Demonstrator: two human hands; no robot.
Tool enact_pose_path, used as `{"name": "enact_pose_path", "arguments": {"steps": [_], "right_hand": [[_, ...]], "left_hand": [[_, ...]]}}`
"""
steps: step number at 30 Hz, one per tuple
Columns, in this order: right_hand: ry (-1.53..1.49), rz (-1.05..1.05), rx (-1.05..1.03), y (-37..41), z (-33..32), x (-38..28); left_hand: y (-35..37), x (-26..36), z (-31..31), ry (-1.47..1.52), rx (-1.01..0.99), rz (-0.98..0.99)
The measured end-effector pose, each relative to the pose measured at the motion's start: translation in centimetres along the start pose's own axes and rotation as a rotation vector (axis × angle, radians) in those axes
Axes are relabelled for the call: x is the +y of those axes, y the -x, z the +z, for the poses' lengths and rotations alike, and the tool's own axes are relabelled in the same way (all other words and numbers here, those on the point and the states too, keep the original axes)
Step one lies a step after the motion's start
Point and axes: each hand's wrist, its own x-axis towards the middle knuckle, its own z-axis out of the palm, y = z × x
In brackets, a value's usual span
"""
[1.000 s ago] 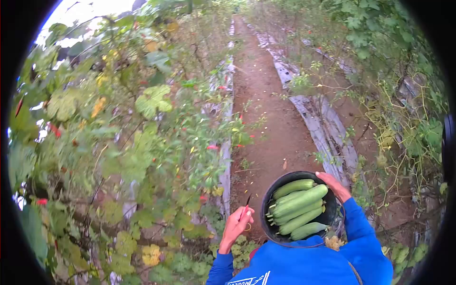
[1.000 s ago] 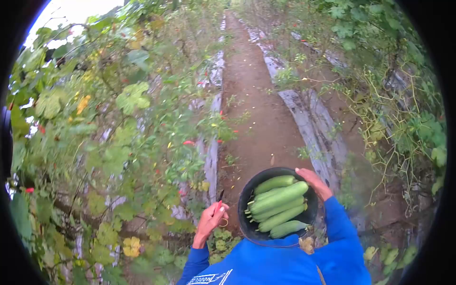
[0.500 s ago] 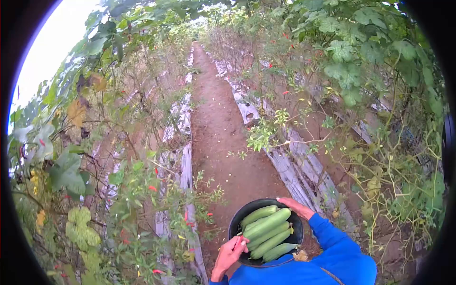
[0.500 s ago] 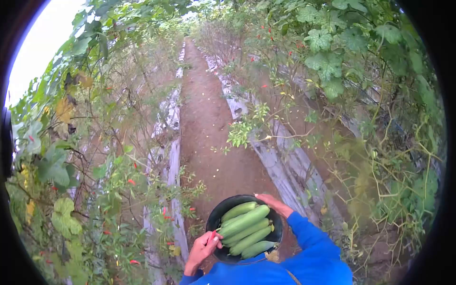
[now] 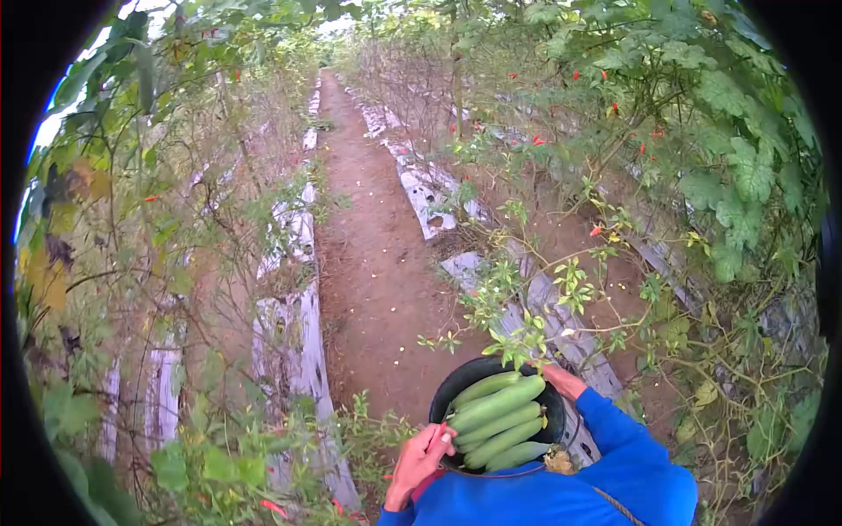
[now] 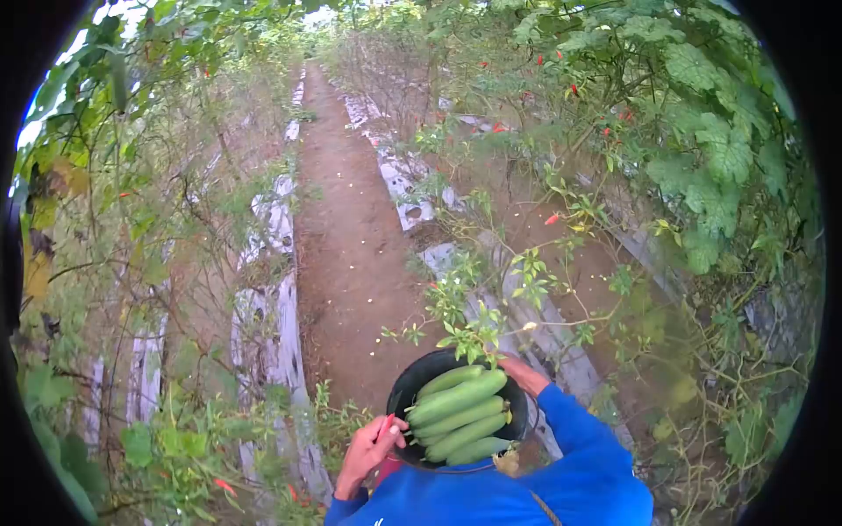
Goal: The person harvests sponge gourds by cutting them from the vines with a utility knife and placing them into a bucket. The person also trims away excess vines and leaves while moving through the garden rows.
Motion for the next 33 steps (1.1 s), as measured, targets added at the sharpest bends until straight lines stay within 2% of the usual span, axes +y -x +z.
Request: {"name": "enact_pose_path", "arguments": {"steps": [1, 4, 6, 8, 10, 11, 13, 14, 15, 17, 19, 21, 22, 25, 26, 27, 29, 30, 31, 33], "right_hand": [[0.003, -0.076, -0.022, 1.9, 2.8, -4.9], [0.148, -0.107, 0.115, -4.5, 1.2, -2.9], [0.350, -0.471, 0.033, -8.1, 1.1, -3.8], [0.346, -0.282, 0.128, -7.6, 6.3, -10.6], [0.479, -0.741, 0.077, -12.3, 6.0, -9.9], [0.473, -0.733, 0.077, -13.3, 7.5, -11.9], [-0.078, 0.060, 0.057, -15.8, 11.1, -17.3], [-0.055, -0.037, 0.068, -15.8, 13.0, -19.8], [-0.053, -0.035, 0.066, -17.6, 13.1, -20.2], [0.053, 0.146, 0.138, -20.7, 13.9, -22.0], [0.041, 0.114, 0.125, -24.0, 14.3, -22.8], [0.158, -0.163, 0.121, -30.4, 13.1, -20.9], [0.132, -0.073, 0.092, -33.4, 13.1, -21.2], [0.030, -0.002, 0.003, -40.3, 12.7, -22.3], [0.047, -0.177, -0.054, -44.1, 11.8, -21.0], [0.048, -0.182, -0.074, -47.2, 10.5, -20.2], [-0.115, 0.060, -0.083, -49.8, 12.2, -25.9], [-0.005, 0.033, 0.038, -53.1, 11.7, -25.7], [-0.014, 0.040, 0.029, -55.4, 11.6, -26.3], [0.030, 0.083, -0.025, -60.1, 11.0, -28.3]], "left_hand": [[-1.0, -0.7, -1.8, -0.007, -0.027, -0.010], [-7.6, -0.8, -7.6, -0.011, -0.025, -0.038], [-10.7, 0.3, -11.7, -0.013, -0.034, -0.040], [-13.7, 1.0, -15.7, 0.000, -0.025, -0.018], [-16.6, 1.5, -19.0, -0.004, -0.019, -0.024], [-18.1, 2.0, -20.4, -0.011, 0.006, -0.020], [-20.0, 3.5, -22.7, 0.016, 0.013, -0.020], [-21.0, 4.0, -23.8, 0.048, 0.023, -0.042], [-22.1, 4.3, -24.6, 0.084, 0.033, -0.063], [-24.3, 3.3, -26.0, 0.095, 0.052, -0.058], [-26.9, 2.3, -27.3, 0.105, 0.072, -0.045], [-29.9, 1.5, -28.3, 0.075, 0.078, -0.056], [-31.4, 1.2, -28.9, 0.075, 0.086, -0.054], [-37.1, 0.2, -30.5, 0.056, 0.084, -0.071], [-38.7, -0.1, -31.2, 0.059, 0.074, -0.073], [-41.0, 0.0, -31.6, 0.065, 0.068, -0.058], [-46.0, 0.1, -33.1, 0.020, 0.087, -0.047], [-48.3, 0.5, -33.6, 0.012, 0.083, -0.081], [-49.9, 1.0, -34.2, 0.003, 0.074, -0.132], [-53.9, 2.3, -35.1, -0.076, 0.076, -0.108]]}}
